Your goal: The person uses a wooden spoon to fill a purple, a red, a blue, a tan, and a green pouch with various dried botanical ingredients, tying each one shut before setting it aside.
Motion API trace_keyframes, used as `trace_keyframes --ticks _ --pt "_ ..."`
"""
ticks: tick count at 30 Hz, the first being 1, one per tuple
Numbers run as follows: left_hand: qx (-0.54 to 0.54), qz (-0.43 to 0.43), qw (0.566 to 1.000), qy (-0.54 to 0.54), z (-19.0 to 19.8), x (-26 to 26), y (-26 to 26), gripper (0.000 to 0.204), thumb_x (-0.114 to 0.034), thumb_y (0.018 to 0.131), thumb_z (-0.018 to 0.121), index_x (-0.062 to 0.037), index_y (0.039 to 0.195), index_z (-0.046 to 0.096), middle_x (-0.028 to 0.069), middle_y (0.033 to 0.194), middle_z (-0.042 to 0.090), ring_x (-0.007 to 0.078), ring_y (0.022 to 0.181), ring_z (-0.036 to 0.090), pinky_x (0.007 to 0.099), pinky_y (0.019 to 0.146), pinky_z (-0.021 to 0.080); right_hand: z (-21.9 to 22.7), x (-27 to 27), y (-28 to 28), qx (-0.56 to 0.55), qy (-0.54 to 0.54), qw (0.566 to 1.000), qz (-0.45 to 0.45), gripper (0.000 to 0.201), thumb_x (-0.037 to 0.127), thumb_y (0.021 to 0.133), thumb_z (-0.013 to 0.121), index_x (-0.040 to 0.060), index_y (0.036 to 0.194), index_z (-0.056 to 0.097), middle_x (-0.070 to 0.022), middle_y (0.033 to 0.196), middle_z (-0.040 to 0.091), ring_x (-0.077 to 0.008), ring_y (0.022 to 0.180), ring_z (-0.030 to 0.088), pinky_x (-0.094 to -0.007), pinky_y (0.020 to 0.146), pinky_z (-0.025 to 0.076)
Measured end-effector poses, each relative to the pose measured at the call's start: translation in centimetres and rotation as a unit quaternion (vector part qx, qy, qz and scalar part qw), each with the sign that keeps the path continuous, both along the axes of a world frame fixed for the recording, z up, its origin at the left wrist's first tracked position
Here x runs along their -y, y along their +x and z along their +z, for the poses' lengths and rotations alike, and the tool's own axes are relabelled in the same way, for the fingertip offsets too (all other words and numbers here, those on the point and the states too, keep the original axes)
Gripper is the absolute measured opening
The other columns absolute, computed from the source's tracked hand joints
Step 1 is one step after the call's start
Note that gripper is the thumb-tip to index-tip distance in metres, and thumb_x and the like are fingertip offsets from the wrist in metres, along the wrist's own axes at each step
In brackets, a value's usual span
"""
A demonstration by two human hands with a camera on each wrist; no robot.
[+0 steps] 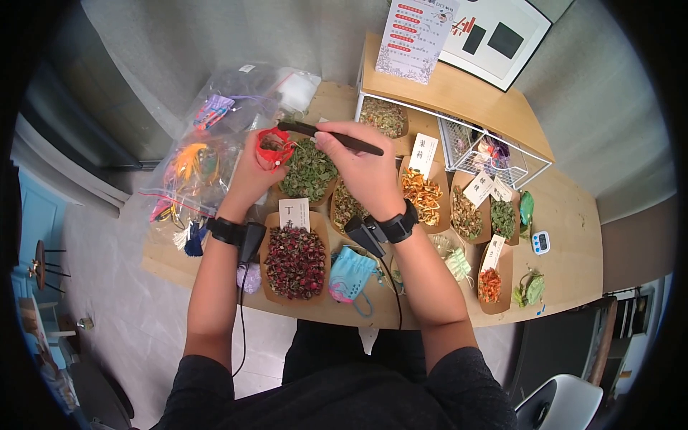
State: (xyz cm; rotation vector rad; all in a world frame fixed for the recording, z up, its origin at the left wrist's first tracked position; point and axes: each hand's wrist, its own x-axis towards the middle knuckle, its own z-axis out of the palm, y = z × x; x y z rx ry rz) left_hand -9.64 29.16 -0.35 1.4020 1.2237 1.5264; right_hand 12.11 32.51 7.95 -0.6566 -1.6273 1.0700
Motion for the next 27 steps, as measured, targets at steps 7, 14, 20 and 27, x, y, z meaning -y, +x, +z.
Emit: trace_keyframes --ticks 7,14,20,27 --pt "0.051 -0.034 0.998 -0.017 0.2 0.1 0.0 0.067 0.006 0.074 0.074 -0.0054 0.133 0.044 0.0058 0.122 0.059 0.0145 0.112 0.059 0.0292 0.097 0.049 -0.7 0.7 -1.1 0.11 0.029 0.993 0.035 0.019 0.009 0.09 0.075 0.0014 0.108 0.075 -0.0082 0.092 0.074 -0.0104 0.078 0.064 -0.025 0.069 0.051" --pt "0.038 -0.033 0.999 -0.013 0.6 0.3 0.2 0.067 0.007 0.073 0.074 -0.0051 0.132 0.044 0.0057 0.124 0.059 0.0148 0.116 0.057 0.0302 0.1 0.047 0.5 0.7 -0.6 0.13 0.054 0.99 0.02 0.02 0.012 0.09 0.076 0.0004 0.106 0.074 -0.0057 0.087 0.072 -0.008 0.075 0.062 -0.0234 0.067 0.05" --pt "0.045 -0.025 0.999 -0.017 -0.5 -0.1 -0.3 0.07 0.01 0.074 0.072 -0.0046 0.135 0.042 0.0057 0.126 0.058 0.0146 0.118 0.057 0.0304 0.101 0.047 1.6 -0.5 1.3 0.066 -0.013 0.996 -0.066 0.026 0.024 0.094 0.074 -0.0017 0.097 0.074 -0.0033 0.077 0.071 -0.0087 0.069 0.064 -0.0232 0.064 0.049" --pt "0.065 -0.032 0.997 -0.016 -0.4 -0.1 -0.1 0.068 0.013 0.075 0.07 -0.0046 0.135 0.042 0.0044 0.125 0.058 0.0136 0.118 0.058 0.0294 0.1 0.047 -1.7 -3.9 3.0 0.304 -0.051 0.94 -0.143 0.043 0.041 0.091 0.073 -0.002 0.087 0.075 -0.0135 0.069 0.07 -0.0241 0.062 0.069 -0.0344 0.061 0.053"
